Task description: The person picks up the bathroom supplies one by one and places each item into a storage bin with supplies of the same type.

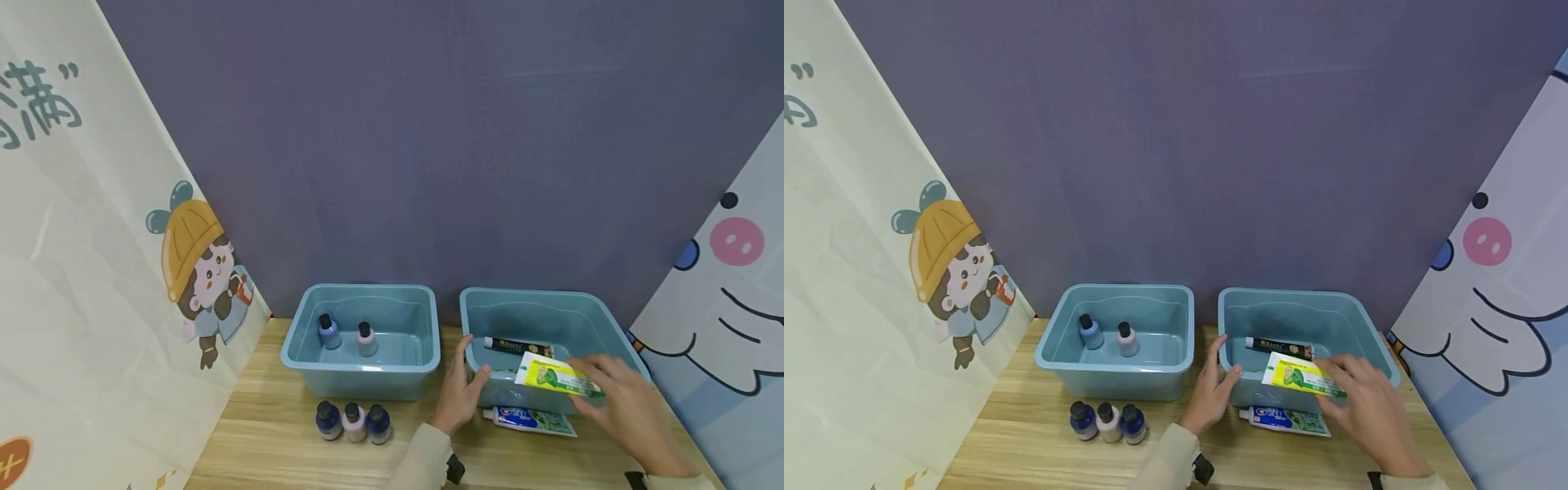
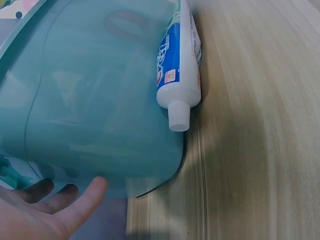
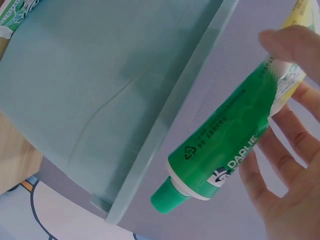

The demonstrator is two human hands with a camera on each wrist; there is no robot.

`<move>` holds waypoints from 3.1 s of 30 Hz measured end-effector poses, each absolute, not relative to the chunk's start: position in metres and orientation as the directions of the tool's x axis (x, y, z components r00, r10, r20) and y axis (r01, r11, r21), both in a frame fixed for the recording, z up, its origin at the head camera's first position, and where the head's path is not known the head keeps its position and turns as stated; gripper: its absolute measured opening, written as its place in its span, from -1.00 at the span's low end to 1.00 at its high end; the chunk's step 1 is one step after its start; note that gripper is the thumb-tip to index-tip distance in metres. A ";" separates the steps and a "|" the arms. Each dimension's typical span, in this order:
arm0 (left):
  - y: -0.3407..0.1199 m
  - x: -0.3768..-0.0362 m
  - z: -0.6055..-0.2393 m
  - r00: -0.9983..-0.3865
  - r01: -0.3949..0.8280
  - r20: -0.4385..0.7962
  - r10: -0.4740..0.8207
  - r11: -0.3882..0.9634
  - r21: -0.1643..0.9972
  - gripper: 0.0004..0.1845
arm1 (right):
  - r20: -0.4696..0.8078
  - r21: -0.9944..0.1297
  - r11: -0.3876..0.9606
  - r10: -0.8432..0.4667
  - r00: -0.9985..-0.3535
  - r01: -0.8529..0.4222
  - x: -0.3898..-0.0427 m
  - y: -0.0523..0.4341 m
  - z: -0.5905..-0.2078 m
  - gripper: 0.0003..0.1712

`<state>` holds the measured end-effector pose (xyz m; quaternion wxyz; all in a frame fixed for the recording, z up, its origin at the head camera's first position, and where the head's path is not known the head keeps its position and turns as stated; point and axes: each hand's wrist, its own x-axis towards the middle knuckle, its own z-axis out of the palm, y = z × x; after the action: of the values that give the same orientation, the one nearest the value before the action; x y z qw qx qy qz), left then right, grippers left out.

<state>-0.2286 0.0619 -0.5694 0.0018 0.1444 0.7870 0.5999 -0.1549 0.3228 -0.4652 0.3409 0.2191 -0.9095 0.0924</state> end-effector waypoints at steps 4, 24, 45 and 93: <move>0.063 -0.229 -0.569 -0.957 0.228 0.176 0.229 0.228 0.946 -0.33 | 0.645 -0.031 0.890 -0.329 -0.690 -0.454 -0.159 0.323 -0.466 0.03; 0.066 -0.229 -0.564 -0.971 0.204 0.165 0.173 0.245 0.948 -0.30 | 0.622 -0.016 0.881 -0.362 -0.694 -0.473 -0.184 0.330 -0.454 -0.19; 0.068 -0.230 -0.568 -0.972 0.193 0.153 0.180 0.231 0.954 -0.20 | 0.585 -0.026 0.867 -0.391 -0.711 -0.498 -0.216 0.345 -0.440 -0.37; 0.070 -0.230 -0.570 -0.971 0.221 0.176 0.161 0.322 0.921 -0.15 | 0.356 -0.093 0.895 -0.379 -0.854 -0.436 -0.260 0.328 -0.417 -0.30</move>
<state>-0.2299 0.0703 -0.5700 -0.0261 0.1174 0.8126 0.5703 -0.2604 0.3284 -0.4169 0.1665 0.2122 -0.9592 0.0853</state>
